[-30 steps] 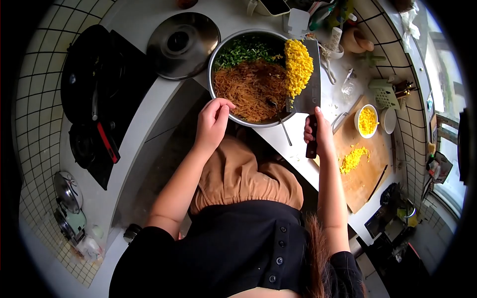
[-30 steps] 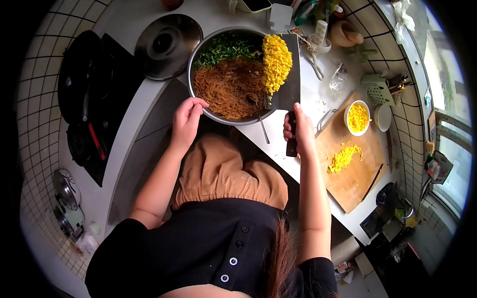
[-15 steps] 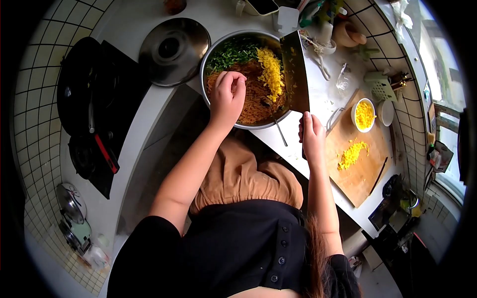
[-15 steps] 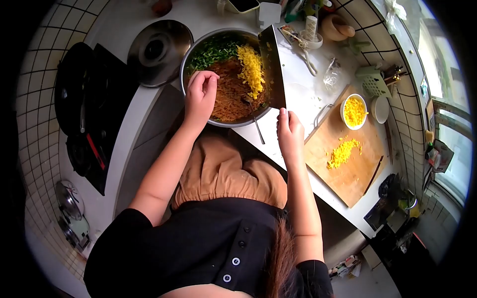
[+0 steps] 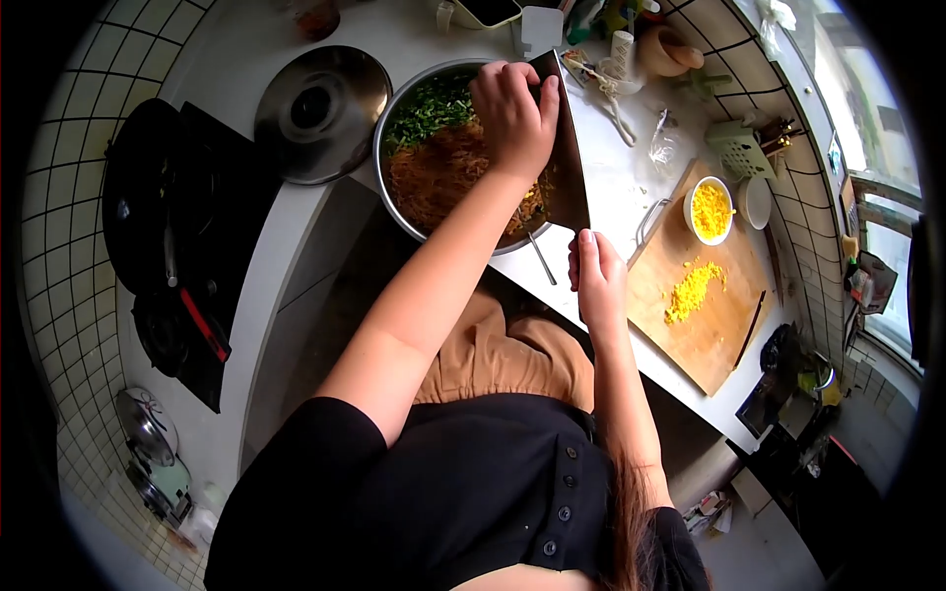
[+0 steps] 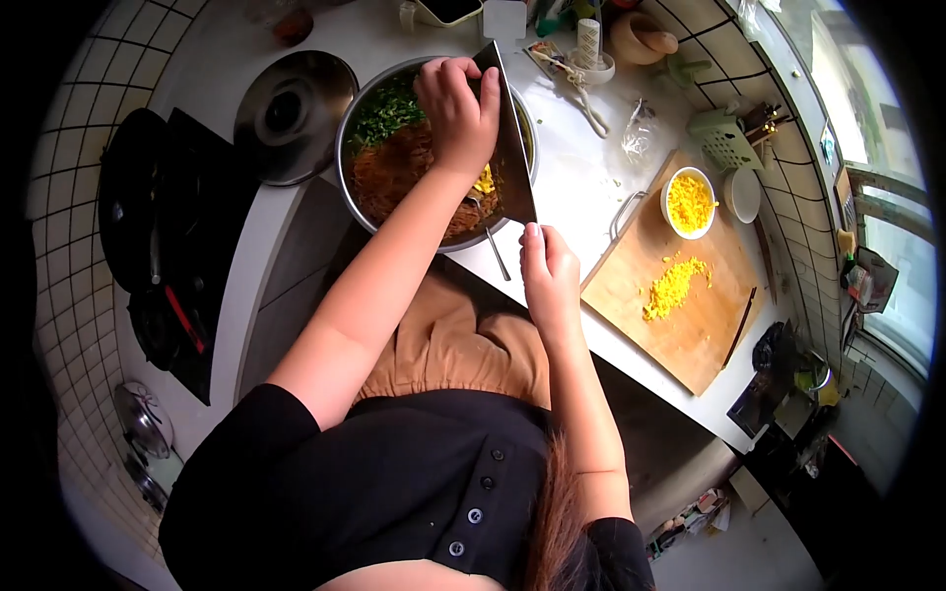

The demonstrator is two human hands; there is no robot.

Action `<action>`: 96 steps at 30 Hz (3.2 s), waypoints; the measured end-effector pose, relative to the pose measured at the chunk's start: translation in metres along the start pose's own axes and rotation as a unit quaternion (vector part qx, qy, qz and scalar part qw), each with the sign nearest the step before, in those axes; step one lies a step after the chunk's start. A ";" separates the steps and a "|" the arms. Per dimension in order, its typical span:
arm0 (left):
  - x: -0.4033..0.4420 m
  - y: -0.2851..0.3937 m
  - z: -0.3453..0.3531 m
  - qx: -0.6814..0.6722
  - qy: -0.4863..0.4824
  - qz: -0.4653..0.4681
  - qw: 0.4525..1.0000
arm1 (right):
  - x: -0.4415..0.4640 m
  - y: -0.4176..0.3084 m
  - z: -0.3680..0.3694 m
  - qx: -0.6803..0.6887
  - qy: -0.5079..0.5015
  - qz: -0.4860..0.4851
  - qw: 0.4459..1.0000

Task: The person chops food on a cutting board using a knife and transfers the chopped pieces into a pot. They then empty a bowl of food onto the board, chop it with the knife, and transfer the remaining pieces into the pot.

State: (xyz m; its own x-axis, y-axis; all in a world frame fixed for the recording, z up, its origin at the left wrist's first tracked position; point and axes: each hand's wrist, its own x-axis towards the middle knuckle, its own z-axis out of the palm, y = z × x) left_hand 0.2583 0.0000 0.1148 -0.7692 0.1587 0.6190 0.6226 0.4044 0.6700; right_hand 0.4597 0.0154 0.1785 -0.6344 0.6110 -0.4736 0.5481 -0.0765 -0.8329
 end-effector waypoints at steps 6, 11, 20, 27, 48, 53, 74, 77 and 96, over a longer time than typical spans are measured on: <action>-0.033 -0.035 -0.018 0.097 -0.056 -0.042 0.993 | -0.003 -0.004 0.001 0.052 0.002 -0.014 0.999; -0.025 0.000 -0.028 -0.006 -0.044 -0.037 0.998 | 0.000 -0.003 0.006 0.076 0.003 0.006 0.997; -0.042 -0.012 -0.021 0.080 -0.095 0.030 0.992 | -0.009 -0.004 0.009 0.127 0.018 0.025 0.991; -0.036 0.018 -0.041 0.004 -0.083 0.009 0.997 | -0.007 0.001 0.007 0.150 0.009 0.021 0.988; -0.025 0.025 -0.075 0.016 -0.253 0.025 0.967 | -0.071 0.097 -0.115 0.118 0.241 0.043 0.962; -0.048 0.114 -0.077 -0.099 -0.265 -0.006 0.959 | -0.114 0.173 -0.221 0.009 0.370 0.075 0.926; -0.245 0.230 -0.035 -0.083 -0.464 -0.063 0.880 | -0.045 0.263 -0.406 -0.416 0.182 -0.060 0.889; -0.253 0.228 -0.023 -0.076 -0.462 -0.063 0.881 | -0.058 0.258 -0.393 -0.396 0.150 -0.096 0.901; -0.260 0.190 0.143 -0.118 -0.398 0.126 0.901 | -0.182 0.322 -0.342 0.374 0.311 0.229 0.843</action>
State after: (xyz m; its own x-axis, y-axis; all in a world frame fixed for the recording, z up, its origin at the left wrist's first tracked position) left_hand 0.5558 0.1641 0.0229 -0.4009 0.8518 0.3372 0.7326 0.0772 0.6762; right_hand 0.9382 0.1485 0.0944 0.0869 0.6597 -0.7465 0.0128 -0.7500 -0.6613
